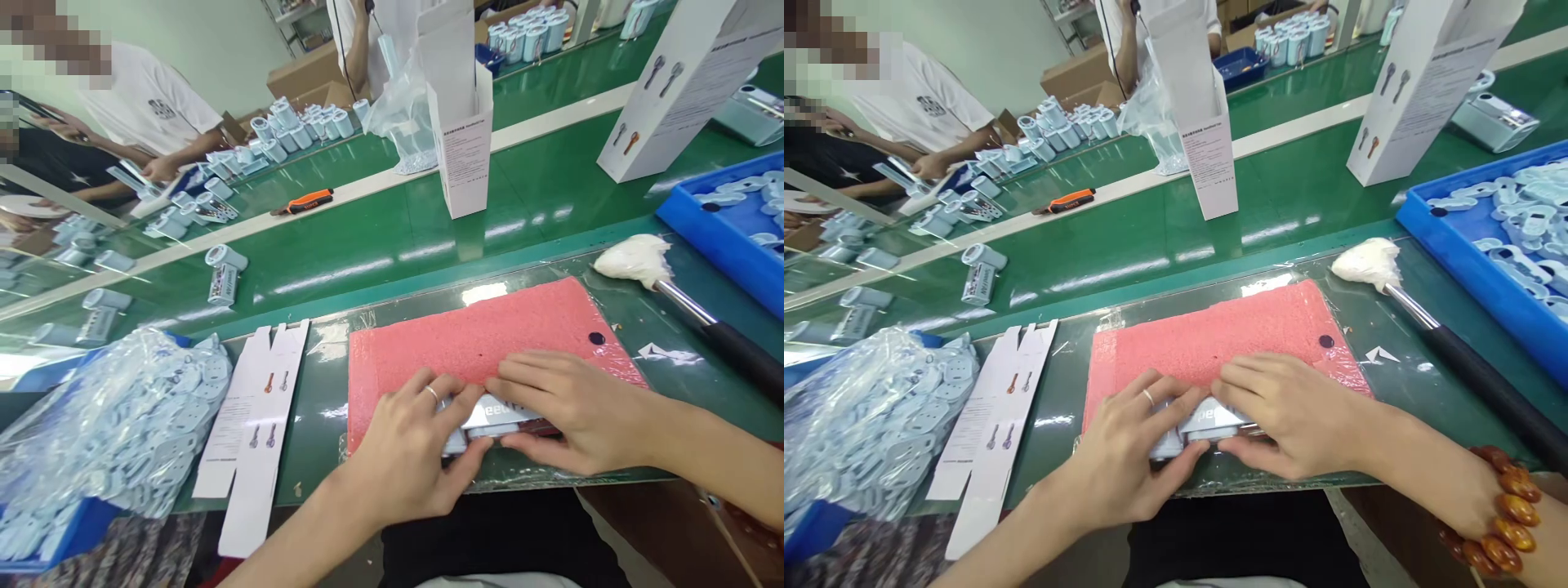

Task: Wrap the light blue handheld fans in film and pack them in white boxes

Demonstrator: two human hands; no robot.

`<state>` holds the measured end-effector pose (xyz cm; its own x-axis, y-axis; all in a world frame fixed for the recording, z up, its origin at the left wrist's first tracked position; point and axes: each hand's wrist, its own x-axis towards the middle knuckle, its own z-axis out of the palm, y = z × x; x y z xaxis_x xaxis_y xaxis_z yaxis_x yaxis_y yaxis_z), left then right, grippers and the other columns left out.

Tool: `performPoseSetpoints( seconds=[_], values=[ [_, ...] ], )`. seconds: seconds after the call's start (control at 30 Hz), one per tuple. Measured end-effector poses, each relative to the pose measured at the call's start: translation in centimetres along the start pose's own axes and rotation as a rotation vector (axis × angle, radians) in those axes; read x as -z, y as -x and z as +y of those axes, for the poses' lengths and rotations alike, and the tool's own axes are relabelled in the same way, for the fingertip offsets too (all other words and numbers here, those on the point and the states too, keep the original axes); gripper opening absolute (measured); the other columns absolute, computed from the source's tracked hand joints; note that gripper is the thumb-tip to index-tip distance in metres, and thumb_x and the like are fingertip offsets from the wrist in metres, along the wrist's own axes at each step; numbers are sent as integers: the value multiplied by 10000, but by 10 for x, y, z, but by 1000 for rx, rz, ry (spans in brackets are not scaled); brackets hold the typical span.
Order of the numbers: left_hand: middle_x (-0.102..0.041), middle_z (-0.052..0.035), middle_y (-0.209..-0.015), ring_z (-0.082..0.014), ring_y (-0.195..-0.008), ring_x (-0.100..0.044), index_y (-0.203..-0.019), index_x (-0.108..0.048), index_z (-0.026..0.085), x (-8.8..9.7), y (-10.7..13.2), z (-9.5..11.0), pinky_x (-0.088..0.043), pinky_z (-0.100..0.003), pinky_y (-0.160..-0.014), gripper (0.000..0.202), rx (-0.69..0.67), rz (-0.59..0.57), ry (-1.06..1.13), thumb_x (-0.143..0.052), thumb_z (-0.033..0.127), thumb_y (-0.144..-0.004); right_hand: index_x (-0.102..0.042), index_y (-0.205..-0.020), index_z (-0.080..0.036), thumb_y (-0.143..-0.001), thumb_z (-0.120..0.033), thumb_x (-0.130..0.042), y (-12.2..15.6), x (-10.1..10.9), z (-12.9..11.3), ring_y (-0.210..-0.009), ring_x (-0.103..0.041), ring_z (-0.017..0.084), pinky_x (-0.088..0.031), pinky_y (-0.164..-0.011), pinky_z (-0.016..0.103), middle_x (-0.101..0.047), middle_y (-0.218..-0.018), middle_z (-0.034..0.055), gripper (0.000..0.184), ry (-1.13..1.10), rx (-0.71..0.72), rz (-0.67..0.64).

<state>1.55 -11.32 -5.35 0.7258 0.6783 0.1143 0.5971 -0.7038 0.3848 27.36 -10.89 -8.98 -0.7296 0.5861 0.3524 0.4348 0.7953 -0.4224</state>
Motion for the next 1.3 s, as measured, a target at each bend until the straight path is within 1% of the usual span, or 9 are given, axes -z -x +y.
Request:
performPoseSetpoints(
  seconds=[0.1,0.17,0.33,0.4,0.53,0.6,0.83,1.13,1.3],
  values=[
    [-790,-88,-1161,-295,-1027,-731,-1293,-742,230,13,-13,-4,-628,-472,-846,346,152,-99,238,-633,411,-1018,-665,-1186,-157,-1016,-398,-649,2,3,-4,-915,-655,271,-543,-811,439,-705,-1054,105,295,34,-73,-20],
    [-811,-66,-1140,-278,-1061,-744,-1204,-774,239,19,-20,-7,-601,-492,-962,328,241,-44,415,-558,443,-1064,-654,-1212,-195,-1008,-339,-630,4,4,-10,-938,-675,266,-555,-822,429,-716,-1090,98,251,-6,-173,-2],
    [-679,-99,-1445,-260,-1251,-677,-1353,-621,255,11,-32,-11,-560,-503,-1093,424,524,597,830,-398,524,-1113,-641,-1272,-264,-1076,-450,-583,1,-4,-31,-857,-674,214,-557,-719,351,-699,-1042,40,276,-277,-573,148],
    [-665,-131,-1442,-267,-1226,-694,-1429,-515,243,0,-36,-8,-577,-520,-1076,464,590,698,1010,-501,536,-1070,-647,-1258,-267,-1082,-523,-571,-6,-12,-39,-897,-692,223,-587,-779,357,-713,-1079,49,320,-414,-714,283],
    [-698,-146,-1405,-318,-1300,-682,-1455,-550,233,-21,-42,6,-523,-587,-1163,588,458,312,1254,-737,476,-953,-600,-1390,-281,-1065,-600,-567,-15,-36,-48,-1168,-695,281,-601,-1007,414,-698,-1331,97,456,-657,-817,487],
    [-691,-148,-1426,-328,-1303,-684,-1443,-596,234,-25,-44,13,-513,-589,-1177,571,428,215,1276,-761,485,-957,-550,-1484,-301,-1071,-605,-543,-14,-46,-49,-1304,-646,302,-570,-1098,460,-657,-1441,109,512,-728,-834,543],
    [-724,-135,-1366,-309,-1254,-704,-1458,-635,202,-31,-46,16,-527,-518,-1163,617,418,236,1281,-736,576,-977,-569,-1492,-342,-1062,-603,-542,1,-56,-52,-1460,-541,324,-471,-1220,538,-616,-1534,72,503,-765,-925,628],
    [-781,-125,-1247,-297,-1153,-727,-1375,-696,176,-51,-45,20,-550,-476,-1093,558,392,400,1285,-812,508,-942,-654,-1297,-294,-1036,-646,-575,-18,-36,-52,-1299,-635,293,-558,-1057,364,-714,-1319,54,445,-921,-902,646],
    [-790,-107,-1230,-297,-1137,-727,-1363,-720,191,-52,-41,20,-550,-471,-1086,539,407,412,1208,-812,514,-942,-680,-1195,-285,-1007,-656,-626,-20,-33,-54,-1231,-667,276,-575,-907,293,-747,-1232,32,419,-966,-910,662]
  ],
)
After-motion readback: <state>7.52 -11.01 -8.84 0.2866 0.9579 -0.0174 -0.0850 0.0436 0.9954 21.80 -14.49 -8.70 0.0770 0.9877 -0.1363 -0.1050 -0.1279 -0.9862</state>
